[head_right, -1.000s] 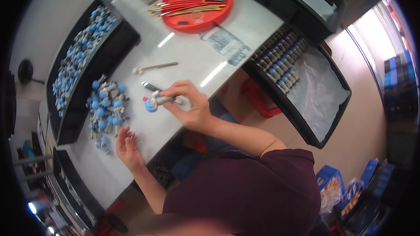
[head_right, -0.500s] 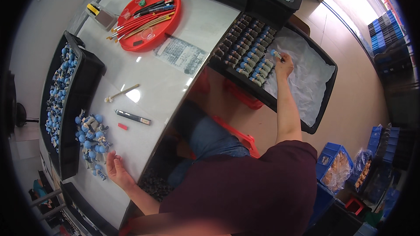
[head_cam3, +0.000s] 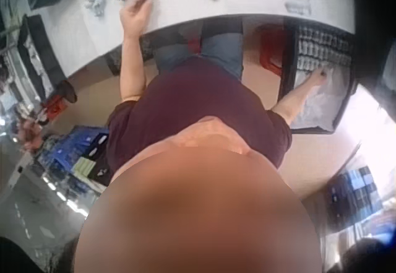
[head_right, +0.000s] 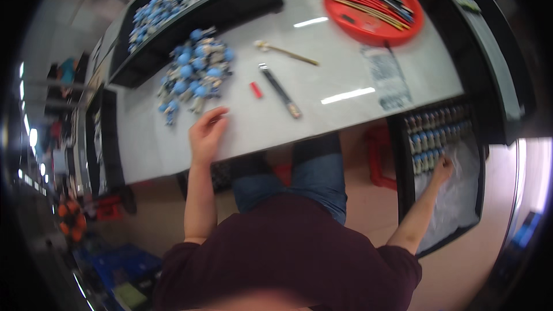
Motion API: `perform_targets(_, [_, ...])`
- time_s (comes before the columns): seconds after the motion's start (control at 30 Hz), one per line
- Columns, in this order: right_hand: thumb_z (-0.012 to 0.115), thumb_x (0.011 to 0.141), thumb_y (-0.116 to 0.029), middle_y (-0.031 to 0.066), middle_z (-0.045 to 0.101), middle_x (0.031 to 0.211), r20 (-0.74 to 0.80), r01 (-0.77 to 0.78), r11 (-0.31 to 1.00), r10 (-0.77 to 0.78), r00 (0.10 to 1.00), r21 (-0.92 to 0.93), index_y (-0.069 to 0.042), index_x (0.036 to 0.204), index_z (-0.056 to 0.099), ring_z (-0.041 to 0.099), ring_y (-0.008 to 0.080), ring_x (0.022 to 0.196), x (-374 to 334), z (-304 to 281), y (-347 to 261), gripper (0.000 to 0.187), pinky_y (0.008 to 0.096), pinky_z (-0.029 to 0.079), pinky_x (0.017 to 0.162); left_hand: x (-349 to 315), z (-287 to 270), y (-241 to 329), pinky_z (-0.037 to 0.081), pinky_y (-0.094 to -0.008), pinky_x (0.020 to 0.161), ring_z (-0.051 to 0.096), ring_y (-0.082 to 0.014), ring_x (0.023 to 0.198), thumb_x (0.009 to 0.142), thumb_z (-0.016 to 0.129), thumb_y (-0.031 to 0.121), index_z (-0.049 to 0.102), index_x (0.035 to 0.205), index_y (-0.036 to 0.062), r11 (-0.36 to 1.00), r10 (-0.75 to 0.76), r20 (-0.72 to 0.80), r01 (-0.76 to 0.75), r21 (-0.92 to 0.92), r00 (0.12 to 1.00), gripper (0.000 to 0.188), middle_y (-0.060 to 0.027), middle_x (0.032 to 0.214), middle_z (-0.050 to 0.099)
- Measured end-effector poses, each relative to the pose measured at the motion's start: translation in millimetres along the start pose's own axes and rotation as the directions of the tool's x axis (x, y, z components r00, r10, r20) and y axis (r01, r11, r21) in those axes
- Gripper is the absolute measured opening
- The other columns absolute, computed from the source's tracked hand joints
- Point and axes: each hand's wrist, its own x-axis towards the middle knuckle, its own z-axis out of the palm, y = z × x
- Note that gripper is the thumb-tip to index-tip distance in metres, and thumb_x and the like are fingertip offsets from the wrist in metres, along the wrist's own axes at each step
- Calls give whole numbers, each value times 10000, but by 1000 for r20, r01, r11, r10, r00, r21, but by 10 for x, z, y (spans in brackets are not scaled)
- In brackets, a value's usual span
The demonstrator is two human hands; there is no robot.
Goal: The person assembles small blue and white figurines by hand at a workbench.
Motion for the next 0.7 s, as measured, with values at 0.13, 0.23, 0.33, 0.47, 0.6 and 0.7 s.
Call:
perform_targets(0.13, [626,737,-446,183,581,1026,-288,65,988,-104,952,-142,23,1058,544,554,311,953,-108,-295,-640,574,363,434,845,-79,-2,153,447,-205,706,556,-106,790,742,603,-26,624,931,9,964,162,-86,-139,226,983,194,-60,914,597])
perform_targets(0.23, [607,801,-249,174,586,1011,-351,294,916,-190,917,272,44,1059,520,571,270,912,-540,-670,-1807,400,333,457,810,-71,-227,77,427,-230,604,537,-134,704,687,660,2,623,914,18,795,479,-379,-208,570,792,231,-76,891,589])
perform_targets(0.33, [539,838,-49,153,586,996,-394,481,605,-282,875,634,50,1053,495,576,204,864,-1153,-942,-2852,241,280,472,765,42,-348,164,419,-230,586,520,-128,676,671,677,6,617,944,21,617,560,-386,-58,785,733,279,-62,864,582])
perform_targets(0.47, [479,848,37,119,575,972,-177,351,207,-574,800,913,37,1039,481,561,138,833,-2026,-1005,-3758,191,220,466,719,52,-505,-10,432,-248,604,524,-141,682,660,683,0,608,971,16,767,349,-322,-71,638,880,320,-59,850,576])
perform_targets(0.6, [557,790,55,109,600,885,185,22,220,-866,464,975,31,942,556,581,139,774,-2841,-986,-4256,154,245,479,720,-111,-343,142,452,-286,652,538,-177,710,646,684,-11,604,974,3,910,270,-416,-90,404,868,339,-86,858,585])
perform_targets(0.7, [580,789,32,114,568,973,430,-315,355,-877,213,880,25,1061,505,561,141,859,-3346,-998,-4636,283,245,467,754,-204,-176,222,457,-297,669,545,-207,730,634,679,-29,606,954,3,813,502,-330,-305,497,800,331,-94,850,581])
